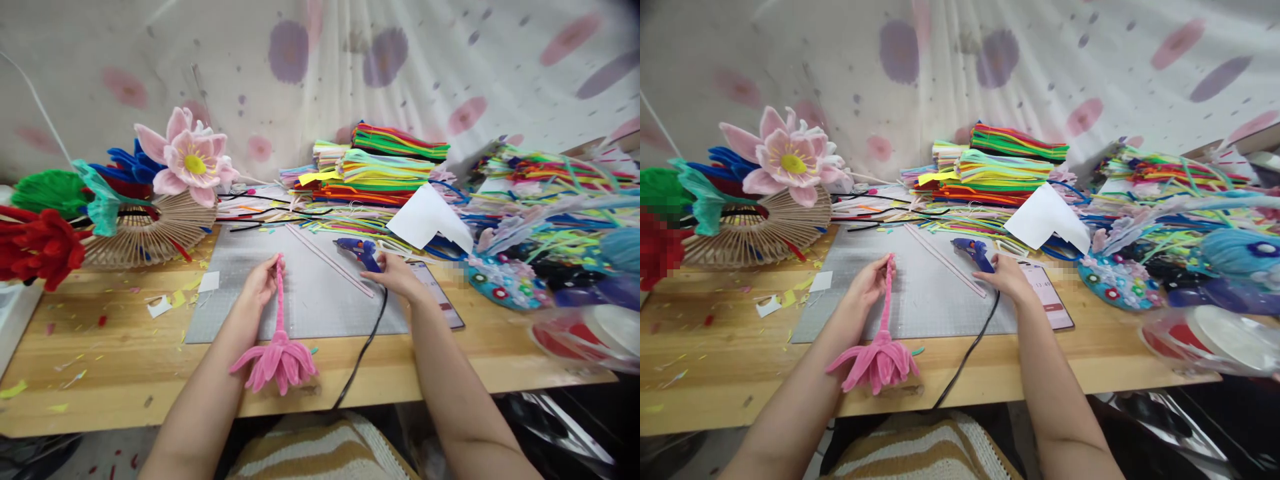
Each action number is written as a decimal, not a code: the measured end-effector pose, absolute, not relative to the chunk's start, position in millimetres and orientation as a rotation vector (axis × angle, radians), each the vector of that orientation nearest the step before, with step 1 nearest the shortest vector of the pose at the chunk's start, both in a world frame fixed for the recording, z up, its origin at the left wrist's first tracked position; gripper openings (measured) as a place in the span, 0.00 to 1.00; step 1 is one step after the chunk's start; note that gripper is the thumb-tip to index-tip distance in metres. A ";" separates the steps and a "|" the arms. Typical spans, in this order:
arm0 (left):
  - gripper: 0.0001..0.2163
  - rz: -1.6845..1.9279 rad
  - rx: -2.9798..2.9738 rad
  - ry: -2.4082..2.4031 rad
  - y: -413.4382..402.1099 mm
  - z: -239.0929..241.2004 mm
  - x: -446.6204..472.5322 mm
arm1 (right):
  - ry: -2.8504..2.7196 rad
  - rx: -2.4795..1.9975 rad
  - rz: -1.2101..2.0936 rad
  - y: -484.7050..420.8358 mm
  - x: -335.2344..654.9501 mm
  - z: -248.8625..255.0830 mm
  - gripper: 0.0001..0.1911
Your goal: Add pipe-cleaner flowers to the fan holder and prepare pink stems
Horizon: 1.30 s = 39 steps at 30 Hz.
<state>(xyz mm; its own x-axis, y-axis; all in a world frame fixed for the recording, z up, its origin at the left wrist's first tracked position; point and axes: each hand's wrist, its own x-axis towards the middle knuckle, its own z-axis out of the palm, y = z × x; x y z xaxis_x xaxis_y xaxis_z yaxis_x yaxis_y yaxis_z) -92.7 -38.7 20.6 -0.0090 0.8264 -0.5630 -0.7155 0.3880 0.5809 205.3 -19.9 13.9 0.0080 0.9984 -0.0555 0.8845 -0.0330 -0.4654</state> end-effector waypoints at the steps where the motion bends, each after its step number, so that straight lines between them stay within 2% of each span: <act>1: 0.07 1.221 0.138 1.011 -39.5 20.9 -92.6 | -1.952 -1.934 0.514 -16.8 201.1 8.6 0.23; 6: 0.08 1.238 0.147 1.054 -40.4 21.7 -91.4 | -1.798 -1.753 0.592 -9.3 179.2 -1.2 0.16; 11: 0.06 1.285 0.206 1.106 -41.0 16.9 -89.7 | -1.563 -1.361 1.188 -19.0 147.7 25.5 0.23; 14: 0.06 1.305 0.257 1.123 -42.2 15.4 -88.8 | -1.567 -1.285 1.344 -22.3 126.4 42.8 0.21; 22: 0.02 1.390 0.385 1.131 -46.6 19.2 -90.2 | -1.535 -1.290 1.298 -13.7 97.5 21.5 0.22; 26: 0.10 1.380 0.463 1.179 -48.5 19.7 -87.3 | -1.401 -1.294 1.309 -13.9 94.6 12.2 0.21; 29: 0.10 1.389 0.518 1.242 -48.8 18.3 -82.7 | -1.246 -1.177 1.356 -12.7 84.3 13.1 0.19; 32: 0.09 1.395 0.586 1.271 -49.3 16.1 -78.9 | -1.154 -1.057 1.395 -10.1 62.6 12.8 0.23; 36: 0.11 1.375 0.643 1.302 -50.6 15.0 -78.6 | -1.056 -1.098 1.387 -7.8 31.6 6.2 0.28; 39: 0.12 1.349 0.646 1.345 -50.9 16.4 -80.4 | -1.031 -1.115 1.370 -7.8 20.5 1.2 0.27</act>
<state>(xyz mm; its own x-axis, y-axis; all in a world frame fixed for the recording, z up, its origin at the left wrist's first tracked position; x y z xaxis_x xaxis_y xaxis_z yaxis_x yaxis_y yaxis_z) -80.4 -50.9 16.4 -0.2796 0.9128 -0.2979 -0.3004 0.2115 0.9301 20.5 -7.8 1.2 -0.0235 0.9963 -0.0832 -0.1959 -0.0862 -0.9768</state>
